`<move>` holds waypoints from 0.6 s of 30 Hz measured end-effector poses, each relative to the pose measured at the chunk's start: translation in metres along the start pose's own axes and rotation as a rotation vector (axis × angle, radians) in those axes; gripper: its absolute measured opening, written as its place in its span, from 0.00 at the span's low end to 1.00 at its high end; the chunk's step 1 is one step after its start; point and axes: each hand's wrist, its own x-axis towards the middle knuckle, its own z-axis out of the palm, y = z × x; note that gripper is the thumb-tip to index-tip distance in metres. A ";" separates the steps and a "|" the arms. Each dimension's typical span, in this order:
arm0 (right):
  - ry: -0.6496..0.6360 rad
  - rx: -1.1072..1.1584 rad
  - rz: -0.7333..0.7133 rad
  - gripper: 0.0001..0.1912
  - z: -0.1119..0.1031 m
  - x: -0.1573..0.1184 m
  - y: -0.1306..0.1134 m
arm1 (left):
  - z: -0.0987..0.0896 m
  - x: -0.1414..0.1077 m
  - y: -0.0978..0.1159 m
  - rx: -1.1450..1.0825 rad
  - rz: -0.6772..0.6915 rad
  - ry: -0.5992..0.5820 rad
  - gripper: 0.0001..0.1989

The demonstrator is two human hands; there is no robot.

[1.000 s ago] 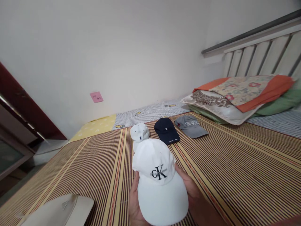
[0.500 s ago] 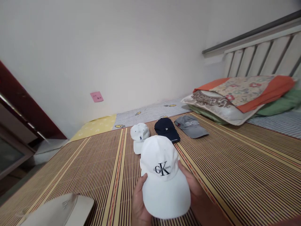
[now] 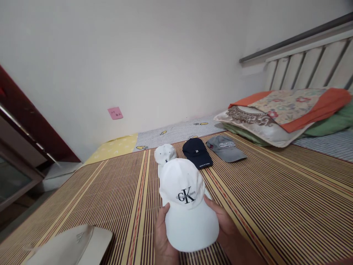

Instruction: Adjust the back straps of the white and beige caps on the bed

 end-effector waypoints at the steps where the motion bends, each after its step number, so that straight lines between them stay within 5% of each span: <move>1: -0.001 -0.004 0.000 0.28 0.000 0.000 0.000 | 0.000 0.000 0.000 0.003 0.006 0.036 0.19; 5: -0.006 0.032 0.016 0.24 0.004 -0.001 -0.002 | -0.007 0.003 0.001 0.045 -0.010 0.031 0.22; 12: 0.005 0.089 0.063 0.21 0.008 -0.001 -0.002 | -0.013 0.009 0.006 0.094 -0.035 -0.342 0.37; 18: 0.021 0.103 0.056 0.20 0.005 0.001 -0.002 | -0.003 0.006 0.005 0.109 -0.047 -0.385 0.40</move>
